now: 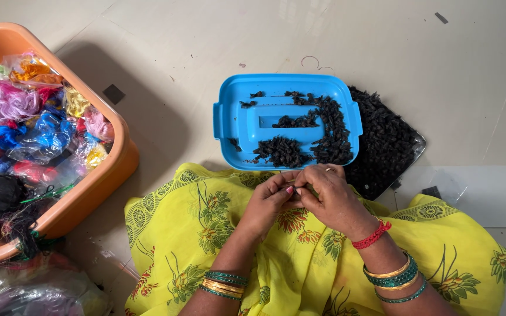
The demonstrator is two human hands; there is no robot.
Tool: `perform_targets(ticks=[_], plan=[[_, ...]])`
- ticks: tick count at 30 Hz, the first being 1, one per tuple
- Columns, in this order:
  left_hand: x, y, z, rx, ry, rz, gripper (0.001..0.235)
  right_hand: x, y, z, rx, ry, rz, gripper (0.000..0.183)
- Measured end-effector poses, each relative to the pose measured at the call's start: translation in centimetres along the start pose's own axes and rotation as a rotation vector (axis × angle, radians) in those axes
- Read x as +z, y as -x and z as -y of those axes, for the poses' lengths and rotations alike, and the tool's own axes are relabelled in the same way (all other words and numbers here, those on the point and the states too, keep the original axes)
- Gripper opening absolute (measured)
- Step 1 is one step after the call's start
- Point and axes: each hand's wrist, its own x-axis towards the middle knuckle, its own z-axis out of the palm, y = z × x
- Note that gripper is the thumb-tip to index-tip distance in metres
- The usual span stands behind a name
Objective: The person sits on the floor with a blue tray on their lap and pinches and folds small black fabric pieces one at a time, shaping them into flower-like components and placing them back on the tray. A metal bowl and a tray of black fabric pieces sit nearby, and a bin of colorful fabric is beside them.
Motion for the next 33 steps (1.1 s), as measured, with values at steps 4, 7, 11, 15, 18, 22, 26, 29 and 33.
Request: perform_targets(ticks=[4,7,11,15,18,22,26,29,33], plan=[[-0.5,-0.3,0.8,0.088,-0.115,0.039,0.036,0.9,0.6,-1.1,0.021,-0.005,0.005,0.017],[0.1,0.3,-0.9,-0.017,-0.064,0.092,0.038,1.0,1.1,-2.1,0.461,-0.882,0.089,0.007],[0.9,0.8,-1.6,-0.052,0.023,0.113,0.042,0.5,1.3,-2.8,0.46,-1.037,0.028,0.007],[2.0,1.2,-2.9,-0.059,0.065,0.139,0.044,1.4,2.2,-5.0,0.52,-1.2,-0.06,0.012],[2.1,1.2,-2.9,-0.07,0.053,0.153,0.047,1.4,2.2,-5.2,0.64,-1.203,-0.088,0.013],[1.5,0.5,-1.7,0.027,-0.231,0.074,0.041,1.3,1.8,-4.0,0.618,-1.231,-0.071,0.014],[1.0,0.4,-1.0,0.115,-0.272,0.03,0.021,1.0,1.9,-3.6,0.545,-1.07,-0.029,0.016],[0.6,-0.1,1.2,0.19,-0.184,-0.035,0.017,0.8,1.9,-3.6,0.612,-1.172,-0.041,0.016],[-3.1,-0.4,-1.7,0.381,-0.044,-0.429,0.02,-0.8,3.6,-5.0,0.609,-1.206,-0.137,0.013]])
